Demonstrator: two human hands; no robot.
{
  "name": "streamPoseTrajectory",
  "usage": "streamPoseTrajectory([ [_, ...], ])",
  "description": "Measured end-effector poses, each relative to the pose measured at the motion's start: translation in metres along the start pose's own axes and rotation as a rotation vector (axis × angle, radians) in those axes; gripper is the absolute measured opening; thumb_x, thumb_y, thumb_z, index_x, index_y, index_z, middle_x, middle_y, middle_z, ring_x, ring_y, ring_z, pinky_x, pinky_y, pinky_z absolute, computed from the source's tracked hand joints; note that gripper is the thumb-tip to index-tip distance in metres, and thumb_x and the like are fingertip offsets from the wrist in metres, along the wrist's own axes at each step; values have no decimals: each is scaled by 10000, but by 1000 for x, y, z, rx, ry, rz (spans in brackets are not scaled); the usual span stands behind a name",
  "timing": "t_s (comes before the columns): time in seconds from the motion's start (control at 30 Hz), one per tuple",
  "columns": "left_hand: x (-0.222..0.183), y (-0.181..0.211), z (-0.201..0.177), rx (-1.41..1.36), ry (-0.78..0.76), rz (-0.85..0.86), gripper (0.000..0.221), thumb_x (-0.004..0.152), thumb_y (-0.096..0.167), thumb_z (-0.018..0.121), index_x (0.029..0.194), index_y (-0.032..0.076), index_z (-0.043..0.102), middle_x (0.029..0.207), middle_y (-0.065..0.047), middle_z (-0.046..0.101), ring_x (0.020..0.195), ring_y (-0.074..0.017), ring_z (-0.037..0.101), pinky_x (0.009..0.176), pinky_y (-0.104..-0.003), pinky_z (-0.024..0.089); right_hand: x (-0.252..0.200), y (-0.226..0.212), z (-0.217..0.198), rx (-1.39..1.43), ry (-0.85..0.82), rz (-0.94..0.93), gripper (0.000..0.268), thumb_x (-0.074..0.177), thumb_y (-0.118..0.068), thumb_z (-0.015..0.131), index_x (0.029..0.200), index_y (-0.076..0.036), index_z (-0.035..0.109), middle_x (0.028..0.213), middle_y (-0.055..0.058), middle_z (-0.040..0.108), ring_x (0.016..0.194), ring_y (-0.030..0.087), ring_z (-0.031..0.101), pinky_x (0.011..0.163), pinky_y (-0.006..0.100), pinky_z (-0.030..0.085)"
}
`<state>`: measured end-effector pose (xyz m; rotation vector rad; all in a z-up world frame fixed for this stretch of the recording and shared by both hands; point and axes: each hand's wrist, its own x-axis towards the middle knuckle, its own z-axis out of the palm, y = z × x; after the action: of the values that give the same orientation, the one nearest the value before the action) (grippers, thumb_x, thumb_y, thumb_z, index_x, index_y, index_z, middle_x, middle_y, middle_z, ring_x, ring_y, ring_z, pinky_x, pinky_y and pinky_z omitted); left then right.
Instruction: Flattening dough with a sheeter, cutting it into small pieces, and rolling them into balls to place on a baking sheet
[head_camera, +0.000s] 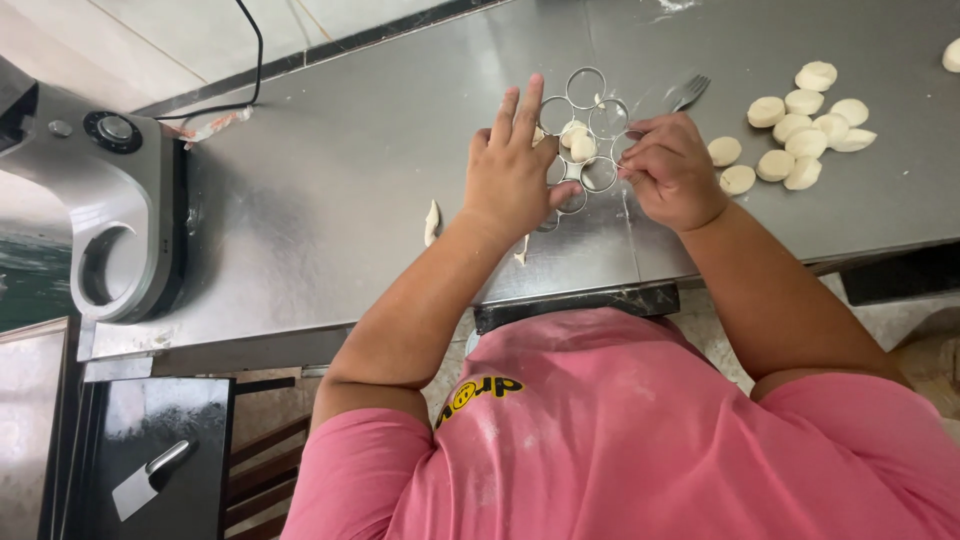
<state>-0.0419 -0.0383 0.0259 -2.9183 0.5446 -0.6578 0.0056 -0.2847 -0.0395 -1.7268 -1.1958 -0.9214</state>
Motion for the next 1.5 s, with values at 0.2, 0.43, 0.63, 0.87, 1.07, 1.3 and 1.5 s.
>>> streamPoseTrajectory([
  [0.2, -5, 6, -12, 127, 27, 50, 511, 746, 642, 844, 992, 203, 757, 1675, -76, 273, 1492, -316, 408, 1029, -494, 455, -6, 9, 5, -11, -43, 25, 206, 972, 4, 792, 870, -48, 621, 961, 102, 662, 1063, 401, 679, 960, 525, 510],
  [0.43, -12, 19, -15, -59, 344, 222, 108, 946, 238, 763, 893, 198, 678, 1588, -96, 418, 1396, -335, 542, 1063, -580, 484, -2, 1, -1, 32, -39, 51, 149, 1039, -27, 684, 897, -60, 656, 954, 91, 652, 1040, 395, 629, 973, 495, 553],
  [0.63, -16, 25, 3, -12, 101, 147, 116, 887, 260, 702, 782, 229, 740, 1664, -100, 284, 1512, -336, 381, 1078, -679, 453, -2, 0, 1, 42, -49, 33, 130, 999, -5, 746, 912, -17, 650, 974, 107, 652, 1093, 427, 659, 966, 497, 529],
  [0.87, -18, 19, -2, -115, 472, 223, 160, 955, 320, 633, 883, 179, 656, 1464, -85, 554, 1304, -315, 581, 1083, -637, 420, -11, 13, 13, 20, 43, 29, 225, 1013, -178, 785, 854, -55, 684, 954, 95, 699, 990, 416, 694, 889, 489, 556],
  [1.07, -36, -45, -14, -636, 511, -152, 321, 964, 221, 663, 1275, 160, 614, 1385, -113, 579, 1289, -342, 581, 1095, -487, 460, -15, 18, 9, 172, 85, 100, 229, 1037, -147, 773, 891, -4, 670, 932, 154, 692, 983, 477, 673, 889, 512, 549],
  [1.3, -28, -34, -3, -2156, -16, -597, 469, 960, 98, 528, 1419, 15, 577, 1233, -184, 727, 1089, -224, 715, 880, -328, 617, -3, 7, 18, 338, 103, 143, 235, 1004, -114, 798, 872, 32, 669, 916, 188, 674, 978, 470, 669, 875, 518, 548],
  [1.5, -31, -12, 26, -2616, -77, -801, 201, 925, 50, 594, 1088, 9, 704, 814, -110, 695, 742, -226, 764, 692, -348, 687, -5, 9, 20, 346, 111, 176, 250, 991, -115, 810, 865, 52, 673, 910, 196, 664, 983, 473, 671, 878, 517, 554],
])
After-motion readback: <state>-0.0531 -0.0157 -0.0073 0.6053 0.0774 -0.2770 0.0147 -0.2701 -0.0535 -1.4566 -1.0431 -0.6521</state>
